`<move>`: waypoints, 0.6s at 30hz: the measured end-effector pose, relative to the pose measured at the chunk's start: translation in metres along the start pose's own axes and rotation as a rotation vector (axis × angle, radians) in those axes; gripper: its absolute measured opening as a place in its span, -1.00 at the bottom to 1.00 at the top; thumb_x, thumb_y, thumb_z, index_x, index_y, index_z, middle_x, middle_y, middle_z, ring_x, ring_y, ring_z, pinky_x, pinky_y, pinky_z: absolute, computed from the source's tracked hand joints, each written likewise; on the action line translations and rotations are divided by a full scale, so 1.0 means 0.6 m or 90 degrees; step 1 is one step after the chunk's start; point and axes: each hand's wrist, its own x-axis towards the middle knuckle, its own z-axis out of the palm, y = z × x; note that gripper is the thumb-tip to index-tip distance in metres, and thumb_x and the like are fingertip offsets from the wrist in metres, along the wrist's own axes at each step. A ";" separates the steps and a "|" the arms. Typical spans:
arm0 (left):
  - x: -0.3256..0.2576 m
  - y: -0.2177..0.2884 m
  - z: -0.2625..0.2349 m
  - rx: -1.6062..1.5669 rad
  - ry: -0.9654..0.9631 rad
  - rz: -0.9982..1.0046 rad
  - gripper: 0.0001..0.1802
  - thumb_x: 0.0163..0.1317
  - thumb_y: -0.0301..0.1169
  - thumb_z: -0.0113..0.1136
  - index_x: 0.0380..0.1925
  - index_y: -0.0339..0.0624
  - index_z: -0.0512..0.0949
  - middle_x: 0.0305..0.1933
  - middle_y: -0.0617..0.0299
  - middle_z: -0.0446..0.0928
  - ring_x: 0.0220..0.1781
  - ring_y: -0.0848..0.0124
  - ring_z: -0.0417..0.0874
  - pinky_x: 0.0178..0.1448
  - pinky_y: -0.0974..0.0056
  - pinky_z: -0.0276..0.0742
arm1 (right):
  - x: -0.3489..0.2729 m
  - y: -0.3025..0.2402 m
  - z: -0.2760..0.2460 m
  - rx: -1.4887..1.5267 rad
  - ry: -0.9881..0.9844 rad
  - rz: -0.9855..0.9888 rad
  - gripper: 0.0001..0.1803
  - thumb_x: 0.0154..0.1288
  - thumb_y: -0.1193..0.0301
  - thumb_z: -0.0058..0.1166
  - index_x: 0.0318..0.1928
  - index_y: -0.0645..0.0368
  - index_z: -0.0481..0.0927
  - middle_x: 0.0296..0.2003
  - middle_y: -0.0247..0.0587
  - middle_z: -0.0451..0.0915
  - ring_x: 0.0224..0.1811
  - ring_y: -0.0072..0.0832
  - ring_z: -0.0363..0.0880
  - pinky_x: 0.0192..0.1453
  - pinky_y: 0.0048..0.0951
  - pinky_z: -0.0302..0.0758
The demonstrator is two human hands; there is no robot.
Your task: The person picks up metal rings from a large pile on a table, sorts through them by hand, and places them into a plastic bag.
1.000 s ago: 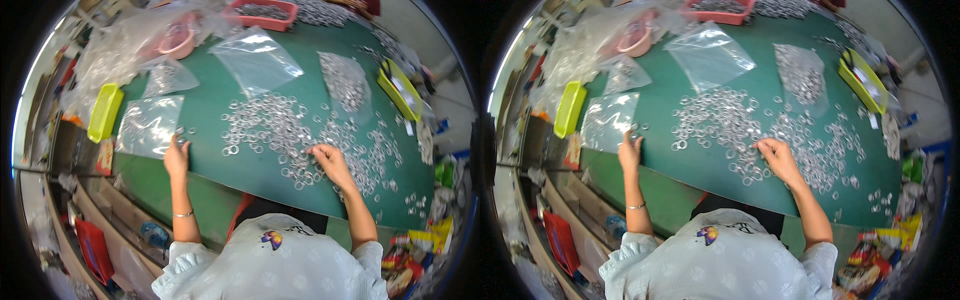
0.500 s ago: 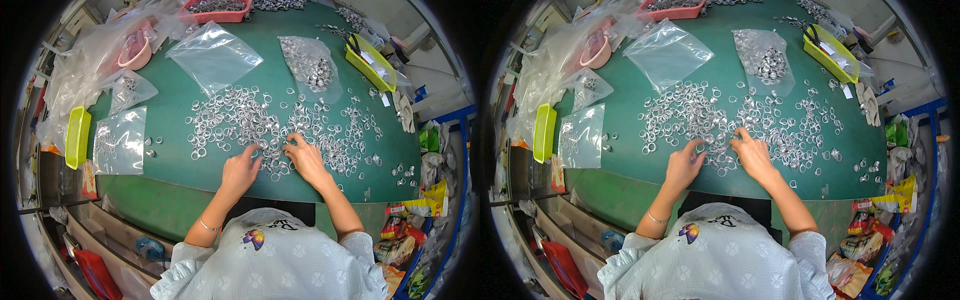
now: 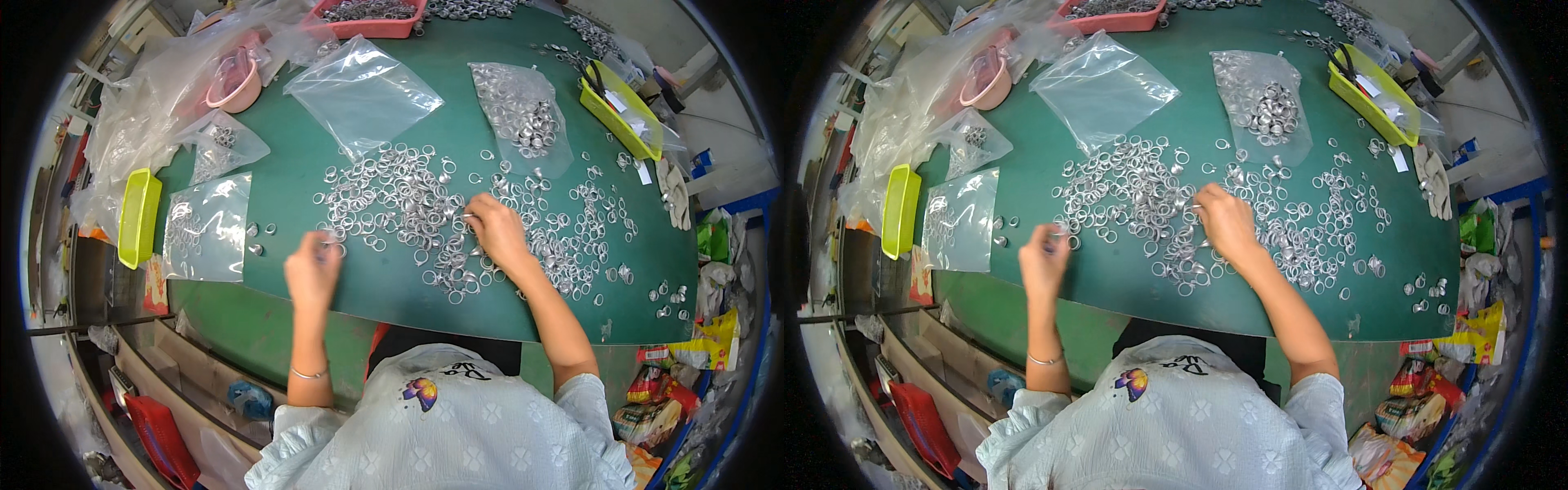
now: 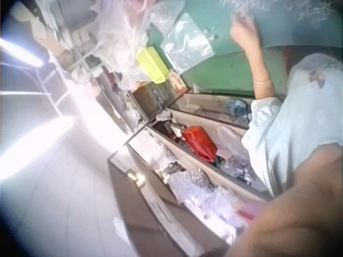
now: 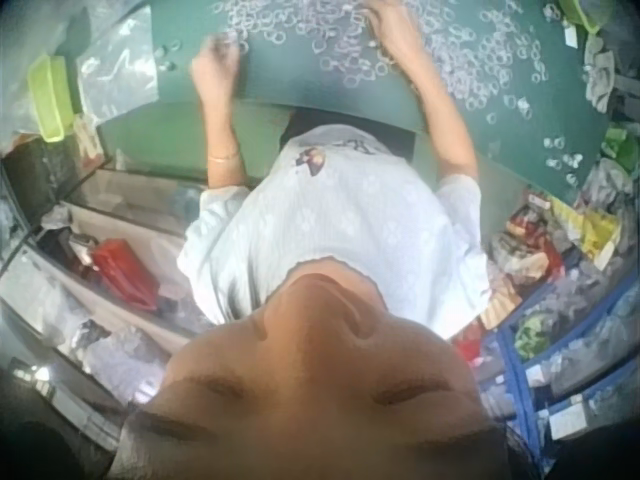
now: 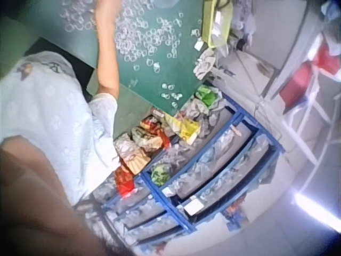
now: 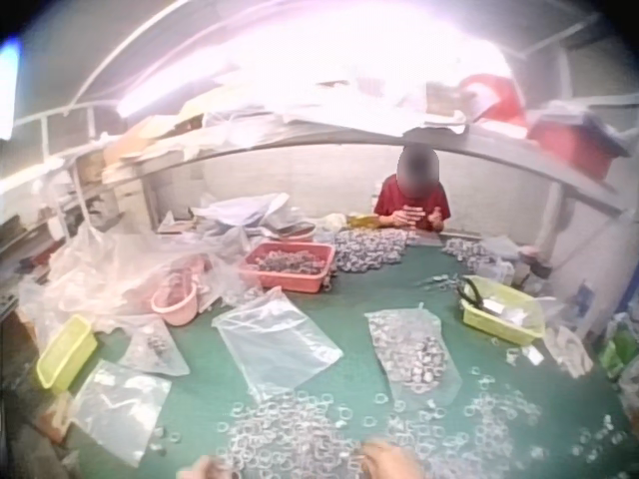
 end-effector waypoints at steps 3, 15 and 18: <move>0.024 -0.094 -0.039 0.180 0.055 -0.083 -0.85 0.07 -0.37 0.24 -0.36 -0.09 0.51 -0.62 0.11 0.54 -0.53 0.08 0.59 -0.41 0.08 0.46 | -0.001 -0.004 -0.016 0.292 -0.005 0.112 -0.86 0.14 0.48 0.15 -0.26 0.22 0.56 -0.42 -0.19 0.61 -0.48 -0.44 0.54 -0.38 -0.38 0.46; 0.027 0.042 0.058 -0.147 -0.011 0.135 -0.83 0.09 -0.40 0.27 -0.39 -0.18 0.48 -0.66 0.05 0.49 -0.59 0.06 0.56 -0.48 0.17 0.44 | 0.019 -0.001 -0.001 0.436 -0.024 0.138 -0.79 0.14 0.35 0.17 -0.32 0.27 0.57 -0.65 -0.16 0.52 -0.71 -0.34 0.38 -0.55 -0.39 0.38; 0.061 0.097 0.093 -0.037 -0.152 0.185 -0.66 0.11 -0.30 0.26 -0.20 -0.19 0.40 -0.72 0.06 0.48 -0.61 0.02 0.56 -0.52 0.10 0.43 | 0.031 -0.046 0.015 0.035 -0.017 0.119 -0.75 0.12 0.28 0.22 -0.48 0.24 0.62 -0.66 -0.01 0.54 -0.57 -0.16 0.54 -0.39 -0.25 0.46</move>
